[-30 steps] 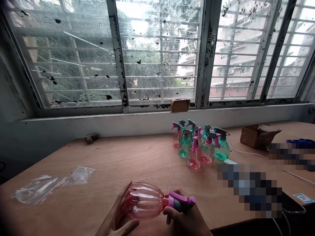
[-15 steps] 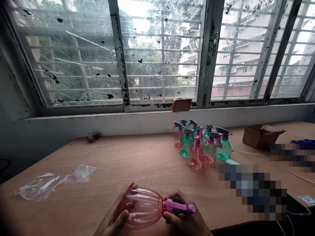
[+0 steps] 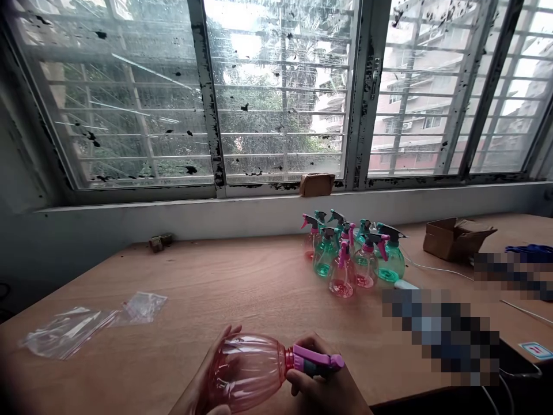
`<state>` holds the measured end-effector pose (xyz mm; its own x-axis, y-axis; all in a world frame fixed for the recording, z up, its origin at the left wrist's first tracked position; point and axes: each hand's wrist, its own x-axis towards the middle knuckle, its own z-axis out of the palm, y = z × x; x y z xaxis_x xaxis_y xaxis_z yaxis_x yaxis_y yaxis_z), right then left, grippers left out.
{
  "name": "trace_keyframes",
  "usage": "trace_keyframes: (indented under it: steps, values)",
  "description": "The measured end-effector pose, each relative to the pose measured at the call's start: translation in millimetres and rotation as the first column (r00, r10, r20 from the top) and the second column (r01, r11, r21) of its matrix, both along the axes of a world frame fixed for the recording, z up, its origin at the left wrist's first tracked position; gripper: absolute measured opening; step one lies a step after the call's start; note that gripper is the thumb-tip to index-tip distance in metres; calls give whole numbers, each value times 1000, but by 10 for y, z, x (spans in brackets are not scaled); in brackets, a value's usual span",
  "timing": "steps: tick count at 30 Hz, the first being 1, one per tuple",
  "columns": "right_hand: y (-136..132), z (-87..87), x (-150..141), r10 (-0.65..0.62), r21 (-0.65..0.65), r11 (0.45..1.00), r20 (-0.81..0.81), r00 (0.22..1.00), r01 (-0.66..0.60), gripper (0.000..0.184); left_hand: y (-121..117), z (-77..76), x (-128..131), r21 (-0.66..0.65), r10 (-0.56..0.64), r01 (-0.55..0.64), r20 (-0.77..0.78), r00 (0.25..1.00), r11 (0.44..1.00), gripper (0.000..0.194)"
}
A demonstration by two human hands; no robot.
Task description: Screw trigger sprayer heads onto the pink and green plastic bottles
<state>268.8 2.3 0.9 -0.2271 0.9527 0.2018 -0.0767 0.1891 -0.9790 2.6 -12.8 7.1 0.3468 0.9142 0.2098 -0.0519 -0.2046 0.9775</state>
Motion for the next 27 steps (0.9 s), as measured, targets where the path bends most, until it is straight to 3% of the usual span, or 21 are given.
trace_keyframes:
  steps: [3, 8, 12, 17, 23, 27]
  values:
    - [-6, 0, 4, 15, -24, 1000, -2, 1000, -15, 37, 62, 31, 5, 14, 23, -23, -10, 1000, 1000, 89]
    - [0, -17, 25, 25, -38, 999, -3, 1000, -25, 42, 128, 18, 52, 39, 58, -57, -15, 998, 998, 102]
    - [11, -16, 35, 52, -40, 998, -24, 998, -52, 44, 93, 18, 42, 23, 134, -134, -17, 991, 991, 88]
    - [19, -17, 28, 68, -52, 996, -49, 996, -70, 44, 14, -29, 53, -55, 61, -57, 83, 995, 997, 99]
    - [13, -29, 16, 61, -47, 997, -78, 995, -65, 45, 28, -56, 99, -9, 18, -17, 81, 997, 1000, 104]
    - [-4, -9, 13, 36, -44, 998, -36, 999, -37, 45, 94, -1, 16, 29, 76, -76, -8, 997, 997, 88]
